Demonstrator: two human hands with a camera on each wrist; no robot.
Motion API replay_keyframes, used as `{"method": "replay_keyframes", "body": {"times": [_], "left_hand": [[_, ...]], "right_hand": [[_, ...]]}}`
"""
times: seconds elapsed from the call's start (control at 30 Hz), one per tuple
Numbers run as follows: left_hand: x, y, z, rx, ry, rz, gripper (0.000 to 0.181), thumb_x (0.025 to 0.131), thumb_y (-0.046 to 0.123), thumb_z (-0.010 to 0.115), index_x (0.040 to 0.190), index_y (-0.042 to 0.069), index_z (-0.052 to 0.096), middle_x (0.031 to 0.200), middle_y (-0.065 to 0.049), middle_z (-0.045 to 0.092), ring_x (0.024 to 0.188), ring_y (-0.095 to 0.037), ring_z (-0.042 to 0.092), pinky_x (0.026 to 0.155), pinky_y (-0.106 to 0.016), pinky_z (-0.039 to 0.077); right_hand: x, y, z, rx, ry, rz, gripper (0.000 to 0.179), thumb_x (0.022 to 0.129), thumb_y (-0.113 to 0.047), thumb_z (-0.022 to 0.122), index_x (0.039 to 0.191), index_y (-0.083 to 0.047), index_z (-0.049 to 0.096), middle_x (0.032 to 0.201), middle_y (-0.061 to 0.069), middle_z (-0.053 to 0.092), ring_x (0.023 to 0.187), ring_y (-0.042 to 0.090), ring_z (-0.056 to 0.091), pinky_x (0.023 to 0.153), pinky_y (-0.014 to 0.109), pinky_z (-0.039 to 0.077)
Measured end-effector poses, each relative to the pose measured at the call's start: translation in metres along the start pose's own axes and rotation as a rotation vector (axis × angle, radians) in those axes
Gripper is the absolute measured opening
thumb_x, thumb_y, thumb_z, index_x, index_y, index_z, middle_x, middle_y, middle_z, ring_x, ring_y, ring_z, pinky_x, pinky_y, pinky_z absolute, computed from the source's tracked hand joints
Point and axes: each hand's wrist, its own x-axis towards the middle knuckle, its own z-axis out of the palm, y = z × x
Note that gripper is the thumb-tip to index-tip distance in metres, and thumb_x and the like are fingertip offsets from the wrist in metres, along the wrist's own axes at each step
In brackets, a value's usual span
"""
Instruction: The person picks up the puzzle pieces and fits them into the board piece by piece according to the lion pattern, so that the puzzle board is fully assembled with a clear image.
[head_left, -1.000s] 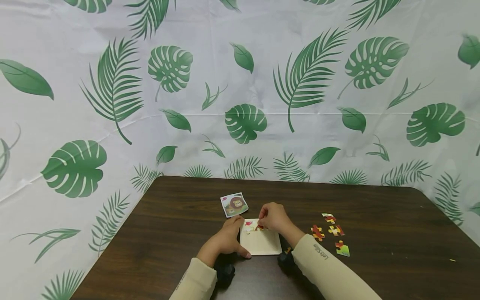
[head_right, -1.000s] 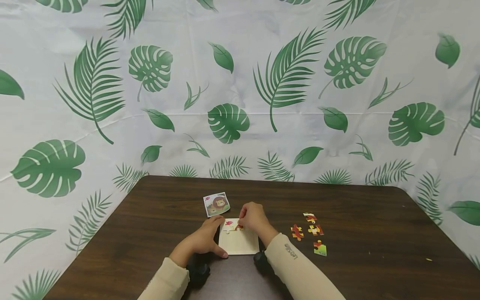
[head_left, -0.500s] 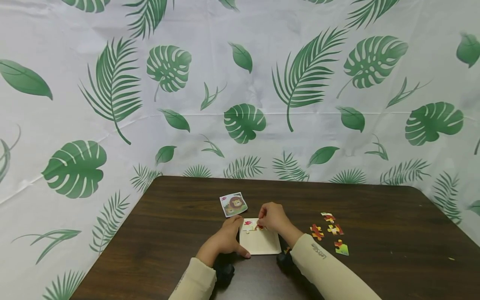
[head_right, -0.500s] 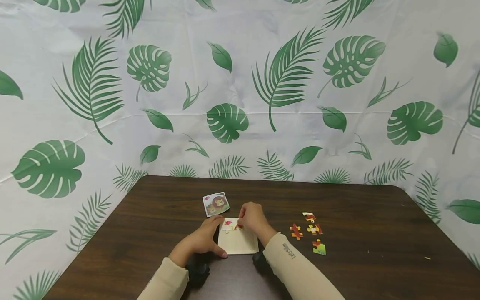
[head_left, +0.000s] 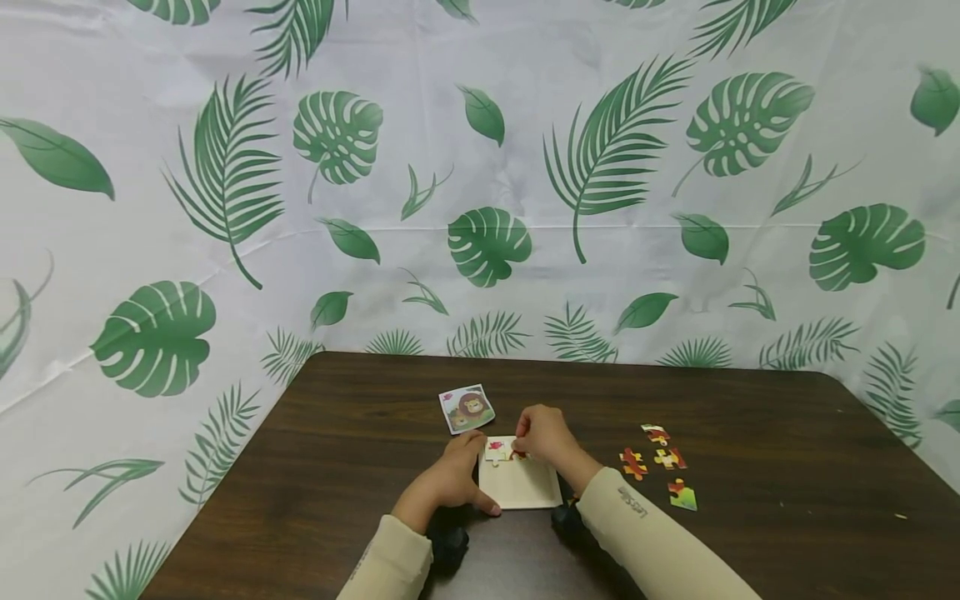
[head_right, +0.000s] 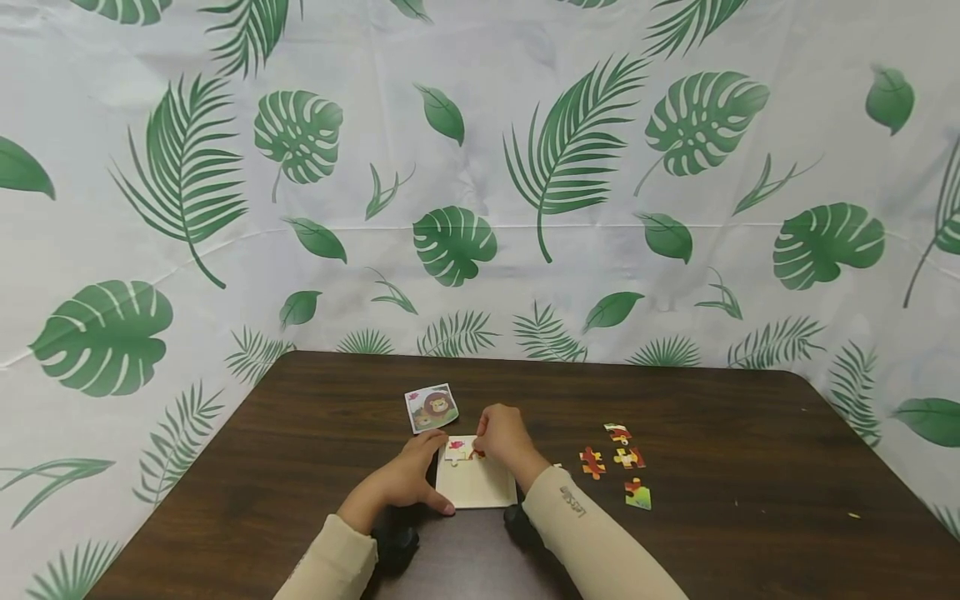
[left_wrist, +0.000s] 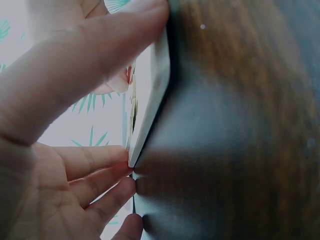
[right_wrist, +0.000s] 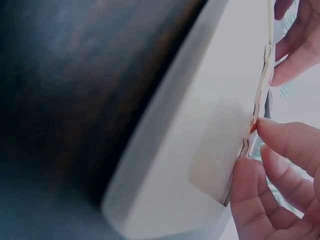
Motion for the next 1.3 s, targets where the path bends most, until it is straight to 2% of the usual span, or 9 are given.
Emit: {"method": "replay_keyframes", "body": {"times": [0.17, 0.37, 0.6, 0.93, 1.3], "left_hand": [[0.0004, -0.0013, 0.0002, -0.004, 0.003, 0.033, 0.088, 0.056, 0.024, 0.089, 0.128, -0.001, 0.045, 0.129, -0.016, 0.039, 0.122, -0.036, 0.031, 0.099, -0.051, 0.029], [0.0015, -0.0021, 0.0004, 0.007, 0.012, 0.077, 0.072, 0.055, 0.023, 0.089, 0.114, 0.005, 0.051, 0.119, -0.009, 0.043, 0.117, -0.033, 0.035, 0.096, -0.049, 0.031], [0.0009, 0.0, -0.0007, -0.001, 0.011, 0.068, 0.07, 0.055, 0.022, 0.089, 0.111, 0.005, 0.05, 0.117, -0.009, 0.043, 0.116, -0.034, 0.036, 0.096, -0.049, 0.032], [0.0, 0.001, -0.0015, -0.005, 0.012, 0.063, 0.071, 0.055, 0.021, 0.089, 0.112, 0.003, 0.05, 0.116, -0.01, 0.044, 0.115, -0.034, 0.036, 0.096, -0.049, 0.031], [-0.0009, 0.0022, -0.0013, -0.006, 0.008, 0.049, 0.072, 0.055, 0.021, 0.089, 0.113, 0.003, 0.049, 0.12, -0.011, 0.042, 0.118, -0.034, 0.035, 0.096, -0.049, 0.031]], "right_hand": [[0.0001, -0.0008, 0.0005, 0.0, -0.006, 0.001, 0.024, 0.067, -0.007, 0.078, 0.06, -0.009, 0.055, 0.058, -0.001, 0.052, 0.054, 0.014, 0.047, 0.045, 0.025, 0.037], [0.0006, -0.0018, 0.001, -0.006, 0.001, -0.01, 0.023, 0.066, -0.008, 0.077, 0.058, -0.009, 0.056, 0.055, -0.002, 0.052, 0.053, 0.014, 0.047, 0.045, 0.024, 0.037], [0.0012, -0.003, 0.0018, 0.001, -0.009, 0.019, 0.022, 0.069, -0.008, 0.076, 0.058, -0.009, 0.056, 0.055, -0.002, 0.052, 0.053, 0.014, 0.047, 0.045, 0.024, 0.036], [-0.0014, -0.0064, 0.0009, -0.011, -0.008, -0.009, 0.021, 0.069, -0.005, 0.076, 0.061, -0.01, 0.058, 0.056, -0.002, 0.051, 0.055, 0.014, 0.047, 0.047, 0.025, 0.037], [-0.0035, -0.0091, 0.0009, -0.023, -0.002, 0.011, 0.022, 0.069, -0.005, 0.076, 0.059, -0.01, 0.057, 0.058, -0.001, 0.051, 0.056, 0.015, 0.047, 0.047, 0.025, 0.037]]}}
